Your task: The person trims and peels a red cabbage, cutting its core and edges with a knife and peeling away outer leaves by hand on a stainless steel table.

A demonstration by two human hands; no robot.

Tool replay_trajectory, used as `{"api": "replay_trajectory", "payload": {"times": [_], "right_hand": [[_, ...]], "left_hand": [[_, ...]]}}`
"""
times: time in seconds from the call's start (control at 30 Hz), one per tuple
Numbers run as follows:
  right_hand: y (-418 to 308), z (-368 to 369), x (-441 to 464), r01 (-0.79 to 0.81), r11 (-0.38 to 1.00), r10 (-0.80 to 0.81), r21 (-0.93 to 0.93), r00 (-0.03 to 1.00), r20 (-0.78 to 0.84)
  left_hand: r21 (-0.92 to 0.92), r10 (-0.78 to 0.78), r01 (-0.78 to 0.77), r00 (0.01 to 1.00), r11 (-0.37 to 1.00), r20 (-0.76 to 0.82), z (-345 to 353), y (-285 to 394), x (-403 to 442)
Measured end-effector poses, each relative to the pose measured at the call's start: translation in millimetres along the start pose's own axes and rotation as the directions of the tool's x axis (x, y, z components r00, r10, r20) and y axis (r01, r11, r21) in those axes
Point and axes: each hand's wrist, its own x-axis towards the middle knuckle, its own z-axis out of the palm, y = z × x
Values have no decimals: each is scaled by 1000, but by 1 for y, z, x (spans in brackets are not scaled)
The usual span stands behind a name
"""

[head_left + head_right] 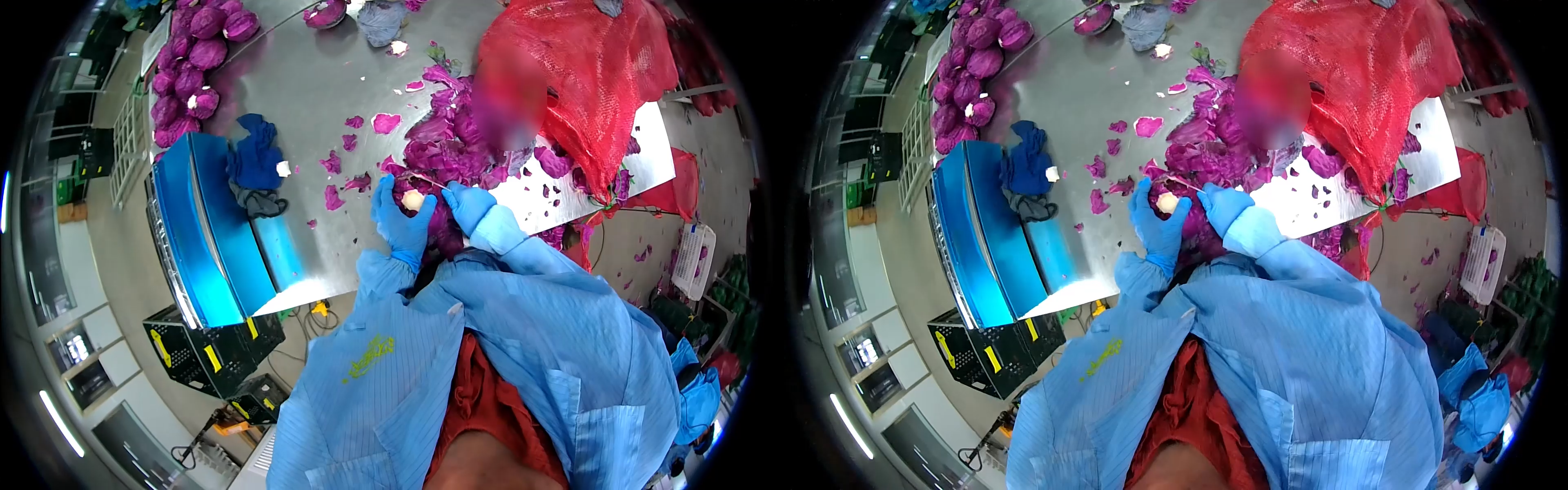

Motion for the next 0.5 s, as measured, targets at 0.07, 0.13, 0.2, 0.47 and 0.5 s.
{"api": "replay_trajectory", "payload": {"times": [0.07, 0.13, 0.2, 0.47, 0.5], "right_hand": [[2, -2, 6, 16, 996, -15, -90, 1000, 16], [16, 2, 13, 89, 978, -89, -189, 996, 10], [55, -6, 32, 48, 999, -49, -12, 968, -244], [-14, -16, 22, 102, 954, -87, 284, 994, -62], [-18, -5, 27, 57, 978, -57, 200, 998, -5]], "left_hand": [[-5, -31, 31, 999, 1000, 8, -1, 6, 3], [-32, -9, 10, 1000, 999, 28, -3, 6, 4], [-74, -15, 18, 999, 997, 36, -7, 1, -3], [-137, 29, -17, 996, 990, 87, -11, -13, -6], [-157, 53, -37, 994, 987, 97, -11, -15, -6]]}}
